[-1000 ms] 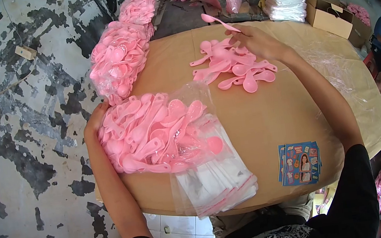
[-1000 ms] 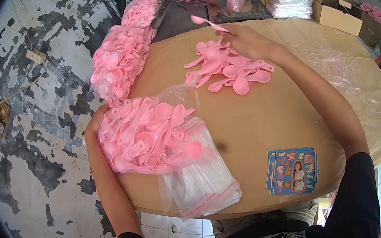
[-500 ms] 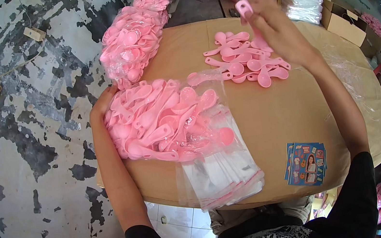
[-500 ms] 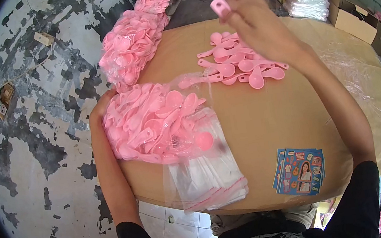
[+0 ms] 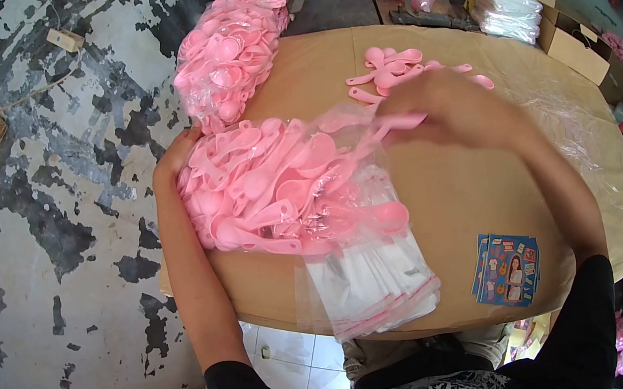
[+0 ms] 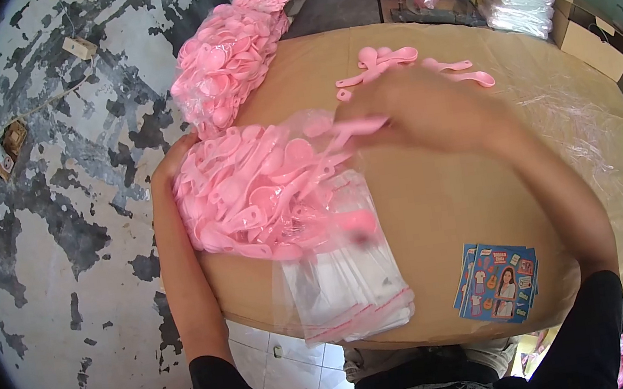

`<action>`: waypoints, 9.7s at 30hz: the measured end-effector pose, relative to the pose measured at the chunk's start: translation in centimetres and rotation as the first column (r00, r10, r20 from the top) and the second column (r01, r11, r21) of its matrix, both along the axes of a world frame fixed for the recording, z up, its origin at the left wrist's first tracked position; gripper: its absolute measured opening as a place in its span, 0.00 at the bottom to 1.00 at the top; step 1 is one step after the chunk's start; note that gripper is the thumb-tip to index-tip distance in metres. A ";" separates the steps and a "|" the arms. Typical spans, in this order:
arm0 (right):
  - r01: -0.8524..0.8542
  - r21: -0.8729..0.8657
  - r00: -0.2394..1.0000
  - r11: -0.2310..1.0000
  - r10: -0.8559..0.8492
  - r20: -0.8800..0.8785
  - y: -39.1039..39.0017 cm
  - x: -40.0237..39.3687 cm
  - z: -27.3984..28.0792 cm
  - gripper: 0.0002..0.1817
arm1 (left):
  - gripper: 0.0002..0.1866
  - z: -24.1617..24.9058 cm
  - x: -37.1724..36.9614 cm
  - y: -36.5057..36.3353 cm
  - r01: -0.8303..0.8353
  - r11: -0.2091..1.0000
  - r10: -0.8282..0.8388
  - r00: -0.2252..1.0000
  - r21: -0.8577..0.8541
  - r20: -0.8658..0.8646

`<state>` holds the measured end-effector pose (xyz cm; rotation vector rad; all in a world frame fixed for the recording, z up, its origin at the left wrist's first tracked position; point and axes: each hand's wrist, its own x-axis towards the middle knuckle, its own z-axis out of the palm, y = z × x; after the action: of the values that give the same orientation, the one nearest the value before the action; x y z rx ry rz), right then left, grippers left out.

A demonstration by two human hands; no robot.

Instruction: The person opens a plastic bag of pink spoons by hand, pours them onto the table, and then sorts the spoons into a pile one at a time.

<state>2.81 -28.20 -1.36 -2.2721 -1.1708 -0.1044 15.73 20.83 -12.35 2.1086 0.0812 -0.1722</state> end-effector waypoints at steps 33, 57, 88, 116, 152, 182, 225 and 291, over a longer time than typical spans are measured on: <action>0.254 -0.161 0.927 0.954 -0.193 0.323 -6.3 2.5 4.5 0.16 | 0.41 2.2 -2.1 -2.5 0.011 0.997 -0.010 1.000 0.071 -0.016; 0.140 -0.457 0.990 0.878 -0.140 0.034 -0.5 0.7 4.3 0.14 | 0.44 0.8 -0.3 -0.4 0.032 0.997 -0.029 0.999 0.069 -0.043; -0.054 -0.600 0.913 0.799 -0.203 -0.353 0.2 -2.4 5.3 0.16 | 0.40 1.0 -1.0 -1.3 0.006 1.000 -0.006 1.000 0.007 -0.020; -0.076 -0.307 0.980 0.949 0.015 -0.196 2.7 -2.6 2.0 0.12 | 0.43 0.6 -0.3 -0.5 0.039 0.999 -0.037 0.998 0.033 -0.048; 0.229 -0.438 0.947 0.869 -0.094 0.308 1.3 -0.8 3.1 0.14 | 0.42 1.6 -1.4 -1.7 0.061 0.994 -0.060 0.998 0.089 -0.021; -0.148 -0.230 0.867 0.962 0.238 0.439 6.0 1.4 -5.9 0.21 | 0.44 -0.2 0.7 0.1 0.023 0.982 -0.024 1.000 0.189 0.000; -0.197 -0.280 0.817 0.940 0.315 0.483 6.9 2.1 -6.7 0.24 | 0.39 2.0 -2.0 -2.7 -0.074 0.976 0.066 0.997 0.204 0.045; 0.039 -0.627 0.999 0.778 -0.051 -0.001 2.4 -1.6 4.0 0.17 | 0.46 1.3 -0.8 -1.3 0.022 0.980 -0.023 1.000 0.197 0.003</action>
<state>1.17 -25.85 2.64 -2.8692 -1.2747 0.3459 14.91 19.51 -11.02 2.3084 0.0732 -0.1778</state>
